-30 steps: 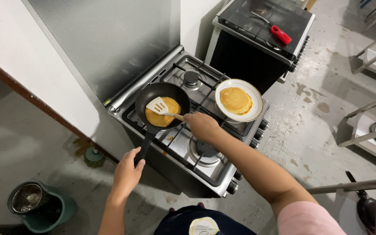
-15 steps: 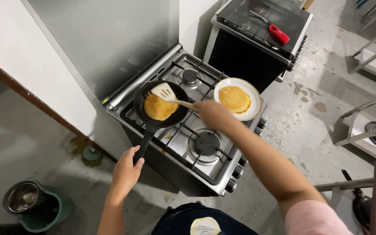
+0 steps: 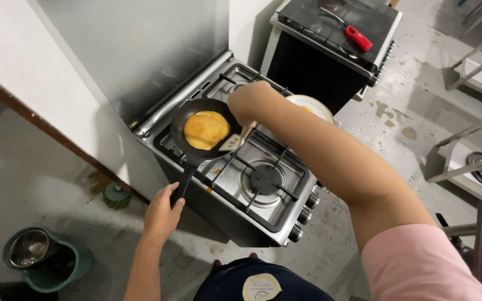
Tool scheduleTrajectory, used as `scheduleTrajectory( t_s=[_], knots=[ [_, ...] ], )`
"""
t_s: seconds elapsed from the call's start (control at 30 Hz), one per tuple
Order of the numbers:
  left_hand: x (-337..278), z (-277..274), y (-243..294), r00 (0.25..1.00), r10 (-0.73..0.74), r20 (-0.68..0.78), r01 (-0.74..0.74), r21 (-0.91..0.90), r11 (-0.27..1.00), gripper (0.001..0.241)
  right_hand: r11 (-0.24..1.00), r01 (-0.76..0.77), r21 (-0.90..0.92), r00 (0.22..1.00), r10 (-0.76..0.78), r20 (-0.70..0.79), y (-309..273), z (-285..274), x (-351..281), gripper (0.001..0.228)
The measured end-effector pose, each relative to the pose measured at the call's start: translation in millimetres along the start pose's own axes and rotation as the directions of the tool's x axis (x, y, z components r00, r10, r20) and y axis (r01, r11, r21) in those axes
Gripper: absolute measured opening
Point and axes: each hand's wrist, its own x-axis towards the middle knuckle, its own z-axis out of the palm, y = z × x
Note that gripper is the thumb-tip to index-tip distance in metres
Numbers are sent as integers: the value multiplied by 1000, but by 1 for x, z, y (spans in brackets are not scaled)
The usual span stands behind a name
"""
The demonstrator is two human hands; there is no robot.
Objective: Flipping pancakes on a stove, pouring batter into a pan, and washing hands in a kitchen sink.
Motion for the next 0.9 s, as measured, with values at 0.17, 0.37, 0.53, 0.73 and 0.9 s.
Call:
scheduleTrajectory(
  t_s=[0.17, 0.37, 0.53, 0.73, 0.9],
  knots=[
    [-1, 3, -2, 999, 17, -34, -18, -2, 1000, 49, 995, 85, -43, 984, -77, 160, 4, 18, 32, 11],
    [-3, 0, 1, 998, 42, -38, -42, -5, 999, 49, 970, 100, 221, 995, -95, -32, 10, 79, 6, 17],
    [0, 2, -5, 997, 73, -37, -74, -33, 997, 48, 928, 167, 334, 978, -114, -174, -8, 129, -11, 17],
    [-4, -3, 2, 999, 38, 3, -37, -27, 999, 49, 916, 107, 388, 958, 9, -286, -35, 163, -6, 25],
    [-9, -12, 18, 999, -32, 38, 34, -47, 998, 49, 934, 91, 345, 916, 57, -397, -52, 198, 28, 45]
  ],
)
